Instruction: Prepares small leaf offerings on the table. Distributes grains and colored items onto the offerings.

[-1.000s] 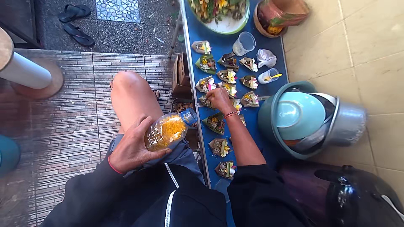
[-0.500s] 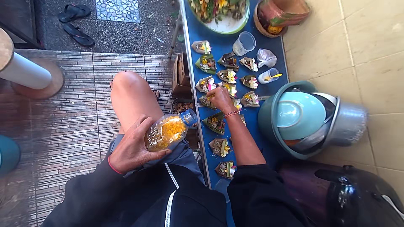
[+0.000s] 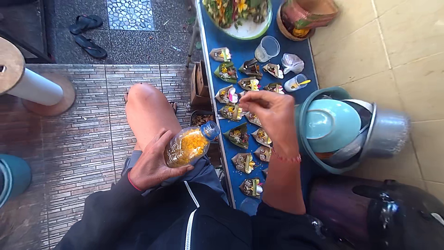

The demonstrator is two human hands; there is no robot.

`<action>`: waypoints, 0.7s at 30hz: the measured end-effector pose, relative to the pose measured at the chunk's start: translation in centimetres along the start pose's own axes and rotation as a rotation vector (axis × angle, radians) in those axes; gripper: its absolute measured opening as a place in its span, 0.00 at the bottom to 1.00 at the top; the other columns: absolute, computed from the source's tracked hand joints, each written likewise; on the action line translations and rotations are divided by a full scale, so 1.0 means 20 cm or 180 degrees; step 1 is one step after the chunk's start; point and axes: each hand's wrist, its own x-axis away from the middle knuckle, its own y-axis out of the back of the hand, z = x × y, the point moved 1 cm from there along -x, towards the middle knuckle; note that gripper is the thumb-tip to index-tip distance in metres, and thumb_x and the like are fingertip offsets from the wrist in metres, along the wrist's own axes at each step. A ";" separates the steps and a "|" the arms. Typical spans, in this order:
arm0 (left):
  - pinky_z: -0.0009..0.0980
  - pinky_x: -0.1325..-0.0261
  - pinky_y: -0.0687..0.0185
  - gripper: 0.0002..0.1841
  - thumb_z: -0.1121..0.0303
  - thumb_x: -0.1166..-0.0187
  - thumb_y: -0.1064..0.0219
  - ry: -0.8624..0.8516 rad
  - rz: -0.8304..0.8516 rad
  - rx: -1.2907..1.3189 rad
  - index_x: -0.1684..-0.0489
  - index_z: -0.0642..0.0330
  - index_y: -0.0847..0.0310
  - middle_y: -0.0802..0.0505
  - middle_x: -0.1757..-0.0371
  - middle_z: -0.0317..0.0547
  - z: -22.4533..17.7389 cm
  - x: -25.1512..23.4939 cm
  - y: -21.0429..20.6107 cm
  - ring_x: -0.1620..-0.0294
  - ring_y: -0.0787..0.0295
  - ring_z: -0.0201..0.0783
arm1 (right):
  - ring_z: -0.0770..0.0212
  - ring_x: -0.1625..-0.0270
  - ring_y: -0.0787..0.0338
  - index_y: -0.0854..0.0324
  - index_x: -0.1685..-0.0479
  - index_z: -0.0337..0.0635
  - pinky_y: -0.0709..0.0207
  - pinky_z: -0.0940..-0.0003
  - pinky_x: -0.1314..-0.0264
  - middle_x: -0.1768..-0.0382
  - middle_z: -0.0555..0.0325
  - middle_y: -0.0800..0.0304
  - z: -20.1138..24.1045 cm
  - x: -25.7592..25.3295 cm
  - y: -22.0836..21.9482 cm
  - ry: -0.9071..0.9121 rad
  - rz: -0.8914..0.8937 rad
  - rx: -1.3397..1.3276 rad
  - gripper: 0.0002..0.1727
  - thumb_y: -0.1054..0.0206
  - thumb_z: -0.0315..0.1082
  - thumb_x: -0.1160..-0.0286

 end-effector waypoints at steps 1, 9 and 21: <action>0.29 0.41 0.18 0.41 0.37 0.43 0.20 -0.0041 0.0006 0.0035 0.41 0.65 0.19 0.14 0.50 0.45 -0.01 0.00 -0.01 0.46 0.16 0.30 | 0.70 0.55 0.06 0.11 0.51 0.34 0.11 0.75 0.48 0.54 0.55 0.05 0.14 0.08 0.01 0.0276 0.0025 -0.0203 0.08 0.29 0.23 0.25; 0.29 0.39 0.18 0.41 0.37 0.41 0.21 -0.0272 0.0129 0.0178 0.40 0.66 0.19 0.13 0.49 0.46 -0.05 0.01 -0.05 0.44 0.16 0.30 | 0.61 0.42 0.05 0.06 0.53 0.34 0.13 0.73 0.34 0.50 0.47 0.04 0.52 0.29 -0.09 0.1767 0.0071 0.0635 0.09 0.33 0.21 0.23; 0.37 0.17 0.29 0.42 0.45 0.40 0.16 -0.0966 0.0389 0.1184 0.31 0.64 0.25 0.22 0.26 0.53 -0.13 0.07 -0.19 0.20 0.28 0.38 | 0.73 0.46 0.10 0.09 0.50 0.37 0.15 0.74 0.41 0.51 0.58 0.06 0.25 0.61 -0.32 0.0030 -0.0060 -0.0863 0.12 0.39 0.28 0.16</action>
